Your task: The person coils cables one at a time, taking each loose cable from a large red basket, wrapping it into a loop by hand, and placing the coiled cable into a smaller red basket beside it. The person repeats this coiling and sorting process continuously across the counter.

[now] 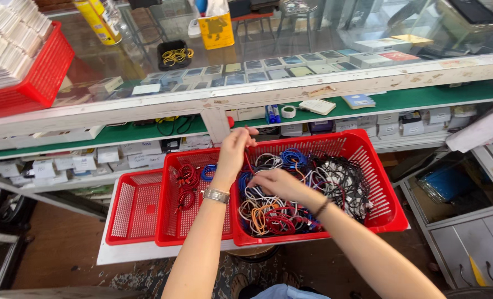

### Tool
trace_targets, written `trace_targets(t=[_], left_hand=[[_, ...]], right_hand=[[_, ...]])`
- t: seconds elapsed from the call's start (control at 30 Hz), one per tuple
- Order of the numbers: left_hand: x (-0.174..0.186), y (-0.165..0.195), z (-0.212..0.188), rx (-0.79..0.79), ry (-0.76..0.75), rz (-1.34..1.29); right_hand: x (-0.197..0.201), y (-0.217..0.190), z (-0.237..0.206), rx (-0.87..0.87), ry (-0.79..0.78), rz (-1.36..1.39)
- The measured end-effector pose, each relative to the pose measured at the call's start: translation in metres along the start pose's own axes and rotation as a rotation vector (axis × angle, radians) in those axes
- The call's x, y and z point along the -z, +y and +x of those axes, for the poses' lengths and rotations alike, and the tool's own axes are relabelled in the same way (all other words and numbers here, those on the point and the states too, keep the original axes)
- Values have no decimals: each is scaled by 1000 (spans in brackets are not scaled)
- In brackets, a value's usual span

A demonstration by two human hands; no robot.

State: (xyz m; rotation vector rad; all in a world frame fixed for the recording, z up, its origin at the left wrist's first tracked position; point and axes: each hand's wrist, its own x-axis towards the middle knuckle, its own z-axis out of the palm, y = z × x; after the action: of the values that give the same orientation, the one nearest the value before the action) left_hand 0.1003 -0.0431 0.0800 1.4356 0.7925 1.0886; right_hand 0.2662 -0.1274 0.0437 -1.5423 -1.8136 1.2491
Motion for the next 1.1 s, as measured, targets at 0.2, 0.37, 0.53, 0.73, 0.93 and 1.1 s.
trace_targets(t=[0.2, 0.37, 0.53, 0.73, 0.93, 1.1], left_hand=[[-2, -26, -27, 129, -370, 240], [-12, -32, -18, 205, -385, -990], [-9, -19, 0, -89, -188, -6], [1, -6, -11, 372, -484, 439], [-1, 1, -7, 325, -527, -971], [-10, 9, 4, 76, -189, -239]], right_hand=[[102, 3, 1, 126, 190, -11], [49, 9, 5, 75, 379, 79], [13, -2, -7, -78, -166, 269], [111, 2, -3, 247, 114, 35], [42, -1, -17, -119, 242, 414], [13, -2, -25, 15, -80, 304]])
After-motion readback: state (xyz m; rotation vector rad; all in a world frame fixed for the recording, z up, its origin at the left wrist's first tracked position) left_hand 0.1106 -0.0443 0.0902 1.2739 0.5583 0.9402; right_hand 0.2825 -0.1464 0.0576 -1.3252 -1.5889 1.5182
